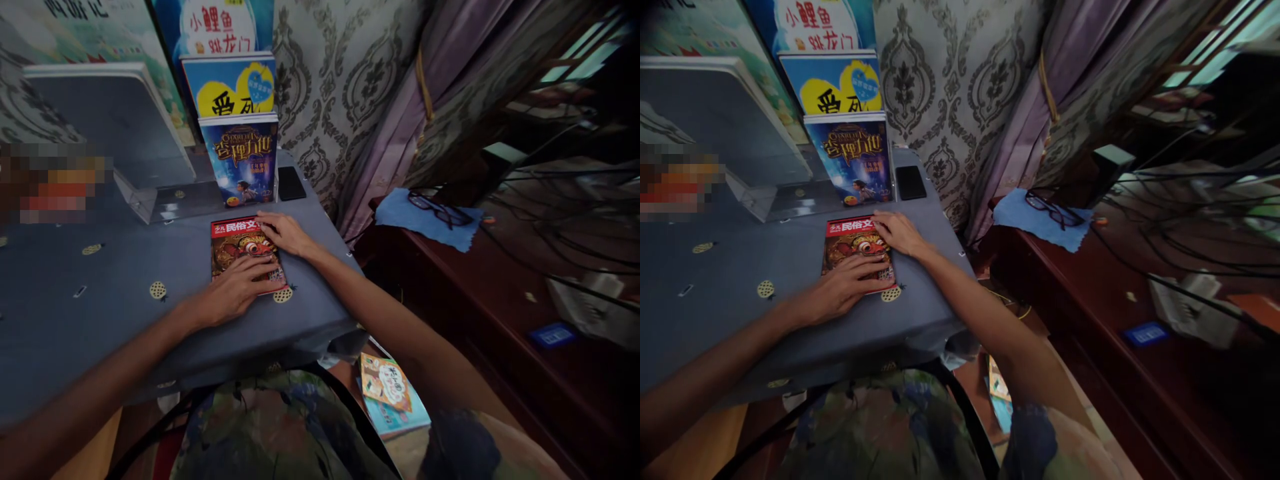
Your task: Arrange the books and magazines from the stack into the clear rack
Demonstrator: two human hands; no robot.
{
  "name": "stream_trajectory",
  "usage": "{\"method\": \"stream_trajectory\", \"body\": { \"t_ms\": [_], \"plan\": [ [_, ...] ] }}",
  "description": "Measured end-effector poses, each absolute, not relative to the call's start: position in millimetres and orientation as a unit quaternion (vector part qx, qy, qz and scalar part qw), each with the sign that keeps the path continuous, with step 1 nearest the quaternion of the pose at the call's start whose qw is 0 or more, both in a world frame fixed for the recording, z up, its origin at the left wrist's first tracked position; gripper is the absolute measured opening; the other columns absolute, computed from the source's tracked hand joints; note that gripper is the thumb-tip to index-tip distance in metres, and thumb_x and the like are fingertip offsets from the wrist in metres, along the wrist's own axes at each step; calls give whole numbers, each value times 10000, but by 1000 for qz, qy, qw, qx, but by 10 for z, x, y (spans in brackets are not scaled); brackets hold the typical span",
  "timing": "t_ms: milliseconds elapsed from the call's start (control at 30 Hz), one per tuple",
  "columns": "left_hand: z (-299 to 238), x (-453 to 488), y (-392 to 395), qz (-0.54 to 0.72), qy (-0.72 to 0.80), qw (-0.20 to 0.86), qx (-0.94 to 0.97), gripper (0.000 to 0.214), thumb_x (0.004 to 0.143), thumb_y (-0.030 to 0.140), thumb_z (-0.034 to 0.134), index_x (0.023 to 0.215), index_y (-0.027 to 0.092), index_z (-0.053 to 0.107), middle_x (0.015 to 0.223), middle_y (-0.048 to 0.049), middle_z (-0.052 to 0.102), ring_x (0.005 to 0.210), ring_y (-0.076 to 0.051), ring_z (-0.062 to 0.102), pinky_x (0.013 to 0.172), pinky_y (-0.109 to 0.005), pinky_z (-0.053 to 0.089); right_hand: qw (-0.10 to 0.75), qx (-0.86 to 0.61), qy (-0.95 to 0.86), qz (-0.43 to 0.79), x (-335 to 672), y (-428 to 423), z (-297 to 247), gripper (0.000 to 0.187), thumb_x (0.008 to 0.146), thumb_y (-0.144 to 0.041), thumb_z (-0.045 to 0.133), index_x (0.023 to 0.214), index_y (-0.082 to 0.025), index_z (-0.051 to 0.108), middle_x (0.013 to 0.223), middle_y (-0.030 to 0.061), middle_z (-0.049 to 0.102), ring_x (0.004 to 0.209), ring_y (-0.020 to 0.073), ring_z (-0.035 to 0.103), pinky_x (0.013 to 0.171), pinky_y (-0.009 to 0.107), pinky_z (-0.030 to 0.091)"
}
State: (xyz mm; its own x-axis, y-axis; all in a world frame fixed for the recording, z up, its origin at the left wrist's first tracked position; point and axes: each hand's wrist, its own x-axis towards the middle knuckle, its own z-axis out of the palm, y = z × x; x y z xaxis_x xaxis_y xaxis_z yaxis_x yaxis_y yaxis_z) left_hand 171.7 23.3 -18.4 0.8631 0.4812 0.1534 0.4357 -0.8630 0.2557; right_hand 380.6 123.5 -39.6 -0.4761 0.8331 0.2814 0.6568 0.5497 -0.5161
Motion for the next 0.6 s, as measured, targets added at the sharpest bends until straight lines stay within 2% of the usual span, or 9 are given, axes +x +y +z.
{"method": "stream_trajectory", "body": {
  "t_ms": [167,400,500,600],
  "plan": [
    [-134,1482,122,93,254,117,956,488,975,146,447,1381,390,563,1510,-2,519,1423,-227,424,1180,-533,344,258,-438,-846,163,3798,1237,-407,387,1008,-235,435,1350,-195,611,1483,86,549,1373,206,512,1161,412,378],
    [-174,1220,-15,112,309,55,943,397,1038,348,411,1413,315,539,1460,-27,577,1432,-221,428,1160,-483,379,230,-465,-846,125,3783,1238,-398,401,992,-207,455,1363,-131,586,1504,147,515,1404,239,474,1170,436,347],
    [-174,1213,-22,116,351,30,929,381,1045,382,388,1363,305,582,1347,-23,669,1376,-215,501,1131,-477,404,228,-470,-845,113,3776,1217,-363,386,1001,-237,456,1337,-122,606,1445,155,575,1347,249,523,1138,418,378],
    [-112,1208,1,113,396,-11,911,367,1045,413,374,1226,289,668,1216,-32,737,1297,-240,579,1125,-528,388,239,-493,-832,89,3773,1191,-308,347,999,-276,475,1252,-129,662,1281,152,680,1201,265,603,1072,411,417]
  ]
}}
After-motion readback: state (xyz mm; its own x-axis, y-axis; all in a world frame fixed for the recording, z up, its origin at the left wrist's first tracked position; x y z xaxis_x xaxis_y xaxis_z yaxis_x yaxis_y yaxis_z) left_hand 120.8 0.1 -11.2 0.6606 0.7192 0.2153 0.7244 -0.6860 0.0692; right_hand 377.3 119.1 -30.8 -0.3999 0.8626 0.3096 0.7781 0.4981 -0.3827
